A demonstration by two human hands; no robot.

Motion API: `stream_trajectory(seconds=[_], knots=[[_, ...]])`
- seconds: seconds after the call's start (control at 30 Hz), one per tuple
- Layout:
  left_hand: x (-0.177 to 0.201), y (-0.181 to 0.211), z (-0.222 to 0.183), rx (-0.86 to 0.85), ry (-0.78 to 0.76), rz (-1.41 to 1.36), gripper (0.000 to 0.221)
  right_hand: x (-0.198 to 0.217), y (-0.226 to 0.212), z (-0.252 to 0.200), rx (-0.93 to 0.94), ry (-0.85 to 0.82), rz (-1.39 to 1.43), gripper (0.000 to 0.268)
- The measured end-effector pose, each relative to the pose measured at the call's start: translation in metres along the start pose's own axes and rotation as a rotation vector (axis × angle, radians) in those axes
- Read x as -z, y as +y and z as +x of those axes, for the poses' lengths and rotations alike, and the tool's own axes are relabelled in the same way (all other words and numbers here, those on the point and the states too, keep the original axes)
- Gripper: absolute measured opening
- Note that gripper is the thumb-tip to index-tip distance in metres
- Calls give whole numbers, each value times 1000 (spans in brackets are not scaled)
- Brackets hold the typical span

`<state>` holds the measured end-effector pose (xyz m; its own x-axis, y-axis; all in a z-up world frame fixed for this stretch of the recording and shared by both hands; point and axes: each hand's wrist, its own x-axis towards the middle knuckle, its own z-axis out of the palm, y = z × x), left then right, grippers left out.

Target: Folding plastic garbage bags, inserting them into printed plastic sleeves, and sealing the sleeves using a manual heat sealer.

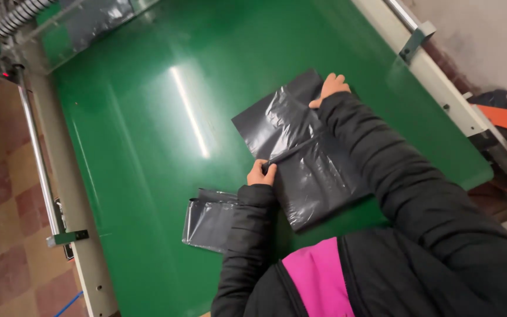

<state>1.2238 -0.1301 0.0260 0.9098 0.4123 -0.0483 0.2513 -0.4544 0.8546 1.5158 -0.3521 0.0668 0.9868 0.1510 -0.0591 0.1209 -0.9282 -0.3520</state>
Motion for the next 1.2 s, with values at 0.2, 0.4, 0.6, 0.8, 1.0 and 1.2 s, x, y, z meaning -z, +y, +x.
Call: stream_trajectory(seconds=[0.2,0.4,0.6,0.8,1.0,1.2], knots=[[10,31,-18,28,88,44,28,-6,2,27,-99,-304,145,73],[18,43,-17,18,53,376,31,48,-16,-14,262,-75,636,29],[30,34,-11,42,-79,457,35,133,46,-177,567,141,617,24],[31,23,-16,137,-110,521,25,85,129,-244,493,123,370,42],[51,154,-91,-326,-26,796,28,107,144,-265,672,119,65,50],[18,130,-152,-840,-192,714,49,175,20,-309,801,-122,-201,53]])
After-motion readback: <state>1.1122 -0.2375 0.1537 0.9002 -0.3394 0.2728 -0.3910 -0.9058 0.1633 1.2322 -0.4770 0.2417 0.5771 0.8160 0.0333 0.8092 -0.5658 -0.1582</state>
